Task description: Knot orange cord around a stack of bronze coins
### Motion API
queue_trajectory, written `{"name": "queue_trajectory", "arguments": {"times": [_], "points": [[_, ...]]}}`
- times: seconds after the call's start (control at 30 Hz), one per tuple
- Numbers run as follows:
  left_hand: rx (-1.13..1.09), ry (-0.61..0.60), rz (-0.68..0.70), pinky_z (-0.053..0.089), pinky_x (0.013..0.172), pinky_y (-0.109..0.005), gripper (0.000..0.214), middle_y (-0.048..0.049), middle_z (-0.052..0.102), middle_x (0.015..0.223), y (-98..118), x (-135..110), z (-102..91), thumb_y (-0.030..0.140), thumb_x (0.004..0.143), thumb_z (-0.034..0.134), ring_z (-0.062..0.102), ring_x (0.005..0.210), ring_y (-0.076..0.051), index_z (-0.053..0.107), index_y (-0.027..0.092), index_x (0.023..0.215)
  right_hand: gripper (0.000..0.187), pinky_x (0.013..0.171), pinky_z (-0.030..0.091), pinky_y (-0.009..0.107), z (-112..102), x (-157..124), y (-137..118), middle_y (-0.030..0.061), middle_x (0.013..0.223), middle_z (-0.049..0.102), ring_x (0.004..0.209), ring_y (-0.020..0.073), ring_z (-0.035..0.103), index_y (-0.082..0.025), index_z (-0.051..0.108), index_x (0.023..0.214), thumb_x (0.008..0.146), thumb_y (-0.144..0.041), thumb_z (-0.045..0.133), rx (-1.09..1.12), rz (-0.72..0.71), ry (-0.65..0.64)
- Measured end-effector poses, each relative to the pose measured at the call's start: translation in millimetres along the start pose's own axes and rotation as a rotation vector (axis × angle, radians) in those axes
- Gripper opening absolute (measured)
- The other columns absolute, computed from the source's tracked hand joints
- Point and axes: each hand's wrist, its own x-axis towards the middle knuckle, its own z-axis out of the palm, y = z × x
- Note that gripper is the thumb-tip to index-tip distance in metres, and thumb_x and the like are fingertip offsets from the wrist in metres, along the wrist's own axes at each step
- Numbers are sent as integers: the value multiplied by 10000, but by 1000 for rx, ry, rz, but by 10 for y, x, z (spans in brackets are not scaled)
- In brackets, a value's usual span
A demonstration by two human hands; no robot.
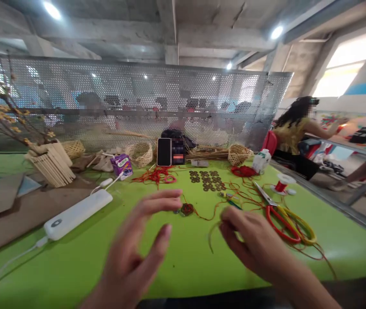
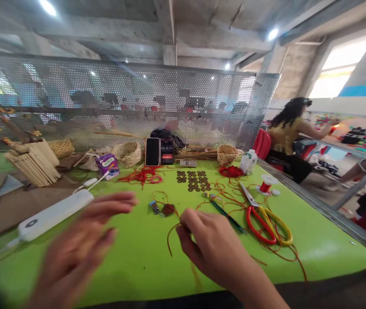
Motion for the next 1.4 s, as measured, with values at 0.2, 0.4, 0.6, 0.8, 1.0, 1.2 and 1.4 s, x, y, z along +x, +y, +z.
{"name": "queue_trajectory", "arguments": {"times": [0.2,0.4,0.6,0.8,1.0,1.2,1.4], "points": [[-138,-433,-333,396,1000,-394,371,-84,577,1253,-469,457,344,392,921,461,516,1163,-239,479,244,1261,99,466,159,272,446,505,109,8,663,664,487,127,554,-178,532,871,899,-175,437,-178,-7,-338],[-272,-555,-457,454,852,-358,350,-59,677,946,-808,595,415,472,907,449,622,891,-218,542,194,1099,113,462,181,267,678,672,210,29,744,702,590,173,642,-187,540,925,912,-244,443,-192,31,-419],[-134,-500,-388,451,726,-298,195,-24,632,787,-912,667,457,354,875,519,590,789,-196,579,180,810,119,487,259,258,835,644,218,32,810,706,655,172,661,-189,539,927,930,-212,423,-167,64,-461],[-60,-236,-334,427,585,-248,172,25,521,663,-942,669,259,340,886,481,529,614,-145,524,196,803,142,510,325,258,761,394,286,35,797,695,681,177,665,-186,554,922,886,-129,428,-179,180,-527],[-51,-282,-212,456,638,-255,107,6,576,706,-891,615,250,254,890,481,573,691,-154,539,192,825,259,828,436,382,618,113,430,75,981,664,932,255,611,-182,602,976,755,-84,509,-140,262,-479],[171,-495,30,451,681,-293,100,-5,614,718,-828,487,429,166,850,514,561,688,-161,570,187,771,393,965,397,413,305,-195,641,77,1175,593,1128,243,519,-215,562,1114,739,-115,505,18,292,-399],[500,-553,99,449,690,-349,107,-31,656,759,-876,513,227,144,812,509,584,709,-200,603,182,779,248,864,471,401,105,-586,1110,96,1037,662,984,241,619,-203,593,1028,844,-222,427,-163,386,-240]]}}
